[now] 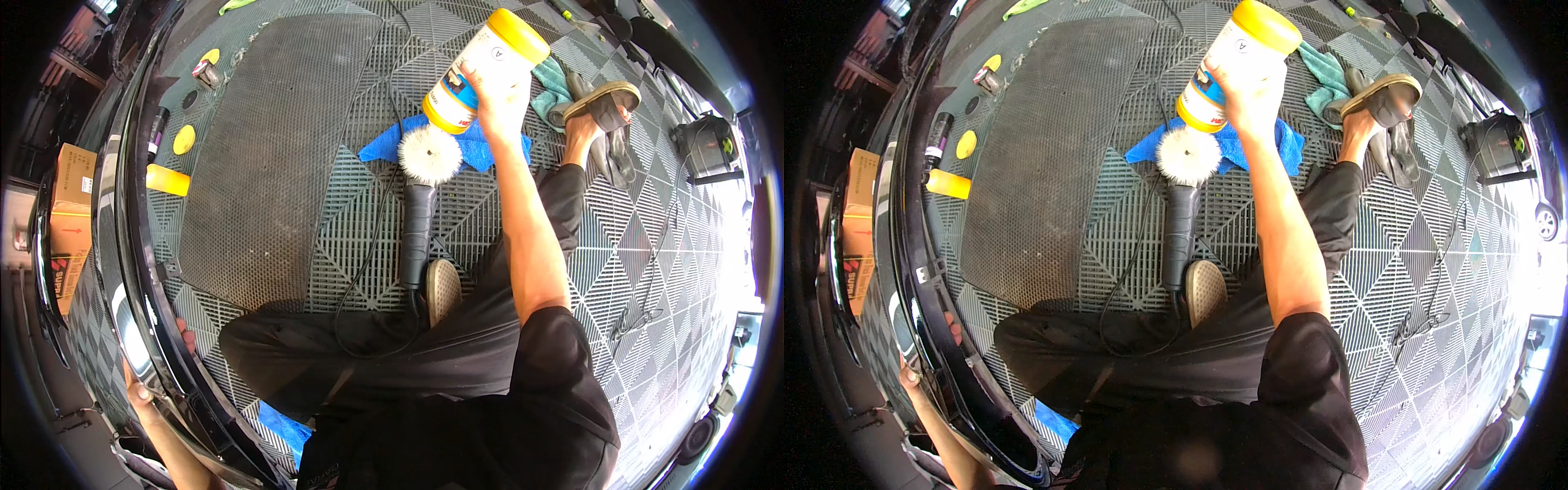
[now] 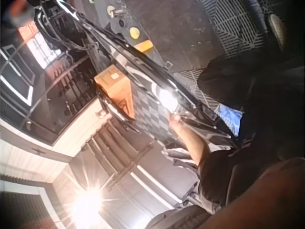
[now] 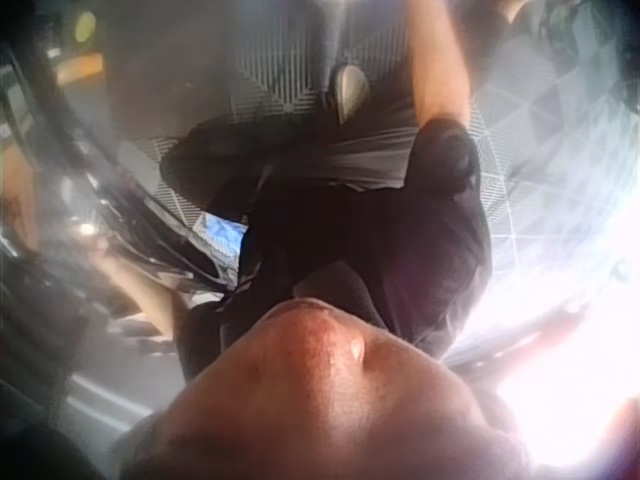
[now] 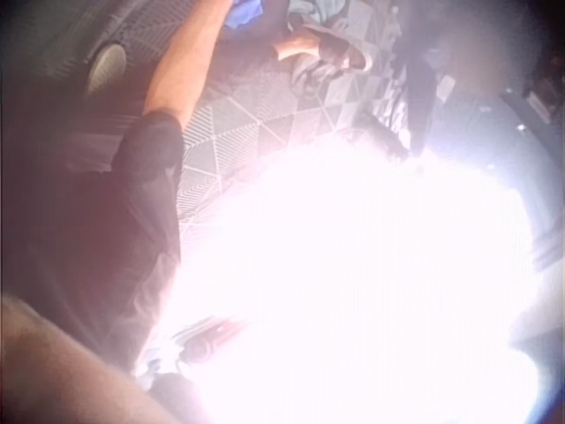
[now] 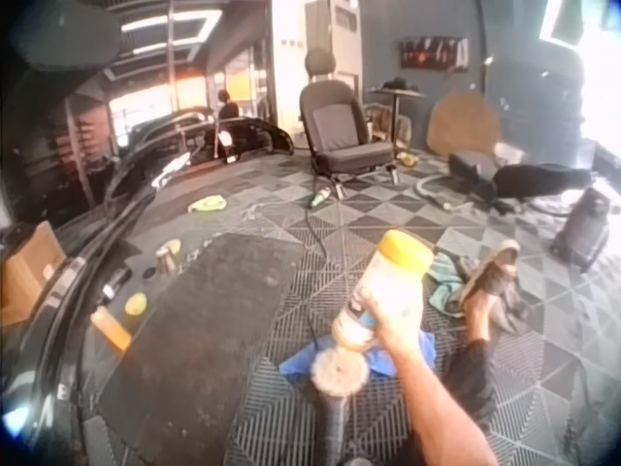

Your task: The person sits on the floor and polishes a black car bumper using a rotary polisher and polishing compound. They apply the compound, operate the polisher on the surface, and inspect the edges by hand.

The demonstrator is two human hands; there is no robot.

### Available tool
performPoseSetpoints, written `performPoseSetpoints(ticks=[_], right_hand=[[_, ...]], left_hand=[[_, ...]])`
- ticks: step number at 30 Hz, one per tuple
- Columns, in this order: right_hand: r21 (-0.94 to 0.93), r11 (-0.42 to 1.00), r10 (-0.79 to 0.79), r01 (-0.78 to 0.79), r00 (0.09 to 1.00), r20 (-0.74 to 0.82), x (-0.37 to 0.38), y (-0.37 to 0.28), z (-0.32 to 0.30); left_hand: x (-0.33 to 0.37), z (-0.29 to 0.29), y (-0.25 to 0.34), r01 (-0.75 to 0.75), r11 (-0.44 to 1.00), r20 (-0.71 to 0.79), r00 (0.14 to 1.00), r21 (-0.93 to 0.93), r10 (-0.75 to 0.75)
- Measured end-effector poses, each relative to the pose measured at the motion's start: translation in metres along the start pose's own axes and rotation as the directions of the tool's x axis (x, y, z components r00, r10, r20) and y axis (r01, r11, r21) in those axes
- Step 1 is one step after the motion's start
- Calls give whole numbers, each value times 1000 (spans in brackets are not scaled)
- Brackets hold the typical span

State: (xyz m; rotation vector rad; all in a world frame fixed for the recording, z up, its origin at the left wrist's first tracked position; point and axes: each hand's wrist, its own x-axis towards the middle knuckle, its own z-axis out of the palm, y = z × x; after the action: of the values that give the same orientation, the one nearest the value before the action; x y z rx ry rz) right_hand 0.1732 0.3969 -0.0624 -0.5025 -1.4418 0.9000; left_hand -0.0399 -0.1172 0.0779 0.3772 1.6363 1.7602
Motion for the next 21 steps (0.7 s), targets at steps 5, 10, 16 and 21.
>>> performPoseSetpoints(ticks=[5,10,16,21], right_hand=[[-57,998,-21,19,999,-33,-6,-16,-6],[-91,995,34,-31,999,28,-10,-22,-25],[-87,989,111,-122,987,-116,-31,-14,-38],[-78,992,88,-96,990,-107,-47,-22,-44]], left_hand=[[1,-5,-15,-213,962,105,975,173,196],[5,-12,-19,-277,941,225,946,194,232],[-3,-5,-10,-74,995,80,994,68,69],[-4,9,0,12,1000,15,1000,24,-13]])
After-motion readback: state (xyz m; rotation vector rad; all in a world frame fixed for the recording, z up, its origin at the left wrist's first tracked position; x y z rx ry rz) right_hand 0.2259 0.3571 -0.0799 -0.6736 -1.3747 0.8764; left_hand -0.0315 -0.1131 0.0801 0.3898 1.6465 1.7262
